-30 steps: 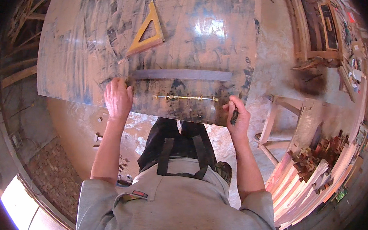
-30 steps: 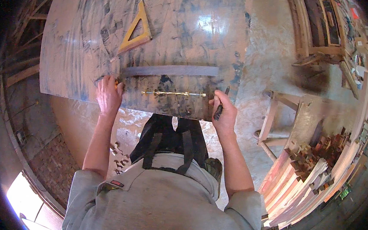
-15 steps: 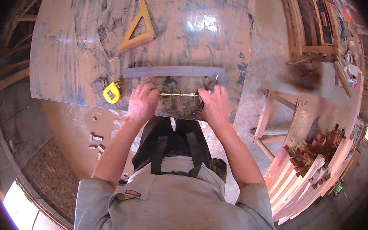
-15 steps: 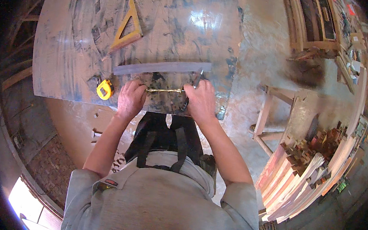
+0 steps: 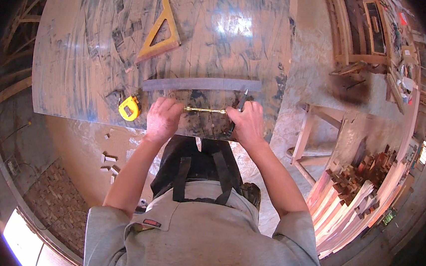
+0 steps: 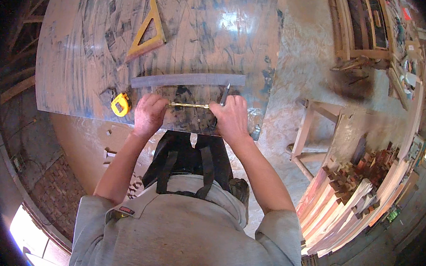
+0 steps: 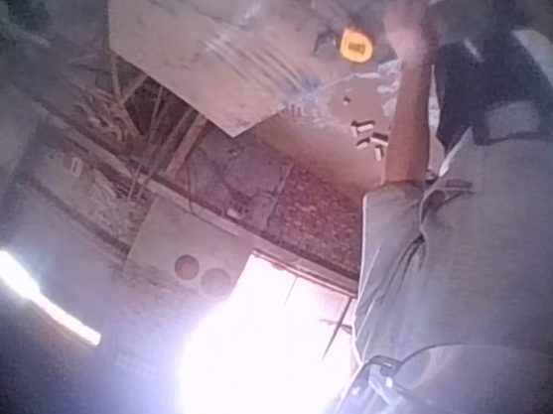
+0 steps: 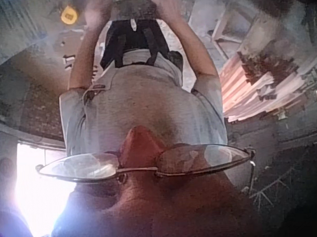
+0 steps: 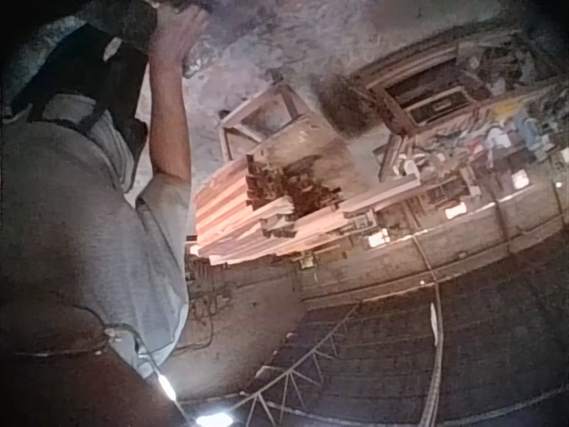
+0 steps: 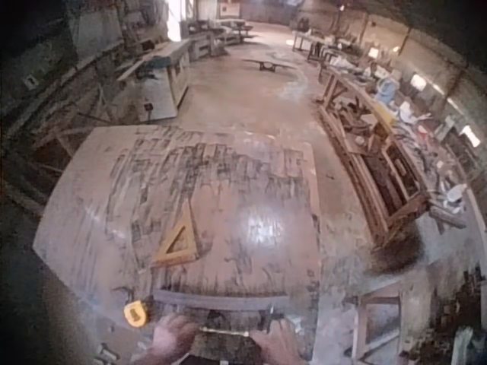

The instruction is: The person measures a metal bar using a tape measure and marks it with a pen. They use a speed square to draw a straight line across the bar. The person repeats the measuring and marking process multiple times.

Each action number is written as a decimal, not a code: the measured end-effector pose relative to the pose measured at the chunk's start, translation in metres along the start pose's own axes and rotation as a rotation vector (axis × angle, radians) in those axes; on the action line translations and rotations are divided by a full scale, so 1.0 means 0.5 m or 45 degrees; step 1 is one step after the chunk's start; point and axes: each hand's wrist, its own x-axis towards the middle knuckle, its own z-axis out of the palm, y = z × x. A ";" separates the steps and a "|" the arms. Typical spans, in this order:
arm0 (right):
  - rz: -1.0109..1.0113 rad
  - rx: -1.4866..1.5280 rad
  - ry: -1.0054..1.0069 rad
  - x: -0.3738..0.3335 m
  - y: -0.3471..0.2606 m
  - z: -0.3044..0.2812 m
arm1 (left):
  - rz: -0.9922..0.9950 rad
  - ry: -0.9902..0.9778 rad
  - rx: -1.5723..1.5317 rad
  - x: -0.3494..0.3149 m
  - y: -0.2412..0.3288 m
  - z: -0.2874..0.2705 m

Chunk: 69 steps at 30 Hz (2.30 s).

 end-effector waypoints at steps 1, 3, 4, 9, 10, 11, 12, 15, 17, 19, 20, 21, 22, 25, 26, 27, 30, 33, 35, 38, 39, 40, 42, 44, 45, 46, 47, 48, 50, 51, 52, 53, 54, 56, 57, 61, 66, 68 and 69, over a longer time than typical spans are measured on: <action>-0.020 -0.012 0.030 0.007 -0.002 -0.011 | 0.003 0.009 0.004 0.003 -0.002 -0.008; -0.029 -0.018 0.071 0.021 -0.008 -0.024 | 0.010 0.043 -0.016 0.019 0.000 -0.023; -0.020 -0.012 0.081 0.030 -0.007 -0.024 | 0.014 0.061 -0.026 0.027 -0.001 -0.028; -0.034 0.000 0.170 0.083 0.002 -0.023 | 0.011 0.146 -0.023 0.066 -0.018 -0.041; -0.029 -0.009 0.175 0.090 0.004 -0.025 | 0.005 0.148 -0.024 0.071 -0.020 -0.042; -0.026 -0.019 0.180 0.097 0.005 -0.025 | 0.002 0.158 -0.024 0.074 -0.023 -0.042; -0.031 -0.018 0.188 0.102 0.007 -0.023 | -0.001 0.169 -0.023 0.076 -0.026 -0.042; -0.037 -0.027 0.193 0.107 0.014 -0.015 | -0.019 0.153 -0.036 0.079 -0.030 -0.034; -0.033 -0.040 0.174 0.105 0.017 -0.011 | -0.022 0.143 -0.034 0.081 -0.032 -0.032; -0.028 -0.050 0.183 0.107 0.015 -0.010 | -0.015 0.148 -0.019 0.084 -0.031 -0.035; -0.027 -0.052 0.188 0.109 0.013 -0.009 | -0.019 0.154 -0.021 0.084 -0.032 -0.036; -0.030 -0.057 0.188 0.110 0.013 -0.007 | -0.023 0.160 -0.023 0.084 -0.033 -0.037; -0.032 -0.062 0.188 0.110 0.015 -0.004 | -0.027 0.165 -0.026 0.084 -0.034 -0.037; -0.041 -0.087 0.174 0.111 0.017 -0.005 | -0.018 0.159 -0.009 0.090 -0.036 -0.036; -0.047 -0.094 0.166 0.111 0.016 -0.005 | -0.014 0.154 -0.002 0.089 -0.037 -0.037; -0.044 -0.084 0.162 0.112 0.015 -0.008 | -0.010 0.149 0.005 0.088 -0.038 -0.037; -0.032 -0.067 0.126 0.109 0.014 -0.011 | -0.013 0.121 0.034 0.083 -0.035 -0.043; -0.019 -0.072 0.076 0.102 0.019 -0.007 | -0.020 0.117 0.027 0.075 -0.036 -0.039; -0.023 -0.077 0.079 0.103 0.019 -0.009 | -0.035 0.116 0.017 0.073 -0.036 -0.038; -0.046 -0.080 0.093 0.105 0.021 -0.010 | -0.067 0.101 0.011 0.079 -0.034 -0.039; -0.037 -0.074 0.089 0.106 0.020 -0.012 | -0.074 0.096 0.006 0.082 -0.035 -0.041; -0.028 -0.067 0.086 0.108 0.018 -0.016 | -0.080 0.091 0.001 0.083 -0.035 -0.041; -0.026 -0.053 0.095 0.112 0.015 -0.017 | -0.068 0.093 0.007 0.085 -0.039 -0.039; -0.040 -0.044 0.119 0.116 0.017 -0.015 | -0.065 0.084 0.009 0.088 -0.041 -0.039; -0.038 -0.048 0.120 0.117 0.017 -0.015 | -0.067 0.074 0.009 0.090 -0.041 -0.041; -0.036 -0.052 0.121 0.119 0.016 -0.015 | -0.070 0.065 0.009 0.092 -0.040 -0.042; -0.033 -0.055 0.122 0.120 0.015 -0.015 | -0.070 0.069 0.007 0.093 -0.041 -0.041; -0.030 -0.061 0.111 0.122 0.015 -0.017 | -0.070 0.074 0.004 0.094 -0.040 -0.040; -0.023 -0.078 0.088 0.123 0.018 -0.021 | -0.065 0.070 0.004 0.097 -0.040 -0.039; -0.031 -0.070 0.108 0.123 0.020 -0.020 | -0.059 0.061 0.006 0.098 -0.042 -0.041; -0.038 -0.062 0.127 0.122 0.020 -0.016 | -0.054 0.052 0.008 0.099 -0.043 -0.042; -0.047 -0.057 0.145 0.123 0.020 -0.015 | -0.047 0.063 0.011 0.099 -0.044 -0.041; -0.047 -0.056 0.138 0.123 0.020 -0.016 | -0.041 0.075 0.014 0.100 -0.045 -0.041; -0.048 -0.050 0.127 0.126 0.015 -0.018 | -0.041 0.082 0.015 0.101 -0.046 -0.041; -0.032 -0.053 0.115 0.127 0.015 -0.018 | -0.048 0.077 0.013 0.101 -0.045 -0.041; 0.013 -0.039 0.087 0.132 0.012 -0.020 | -0.063 0.058 -0.021 0.104 -0.043 -0.045; 0.013 -0.033 0.098 0.135 0.011 -0.023 | -0.037 0.071 -0.014 0.105 -0.045 -0.045; -0.005 -0.023 0.094 0.126 0.012 -0.026 | -0.027 0.067 -0.005 0.102 -0.042 -0.047; -0.001 -0.021 0.088 0.117 0.008 -0.031 | -0.026 0.058 -0.002 0.093 -0.034 -0.052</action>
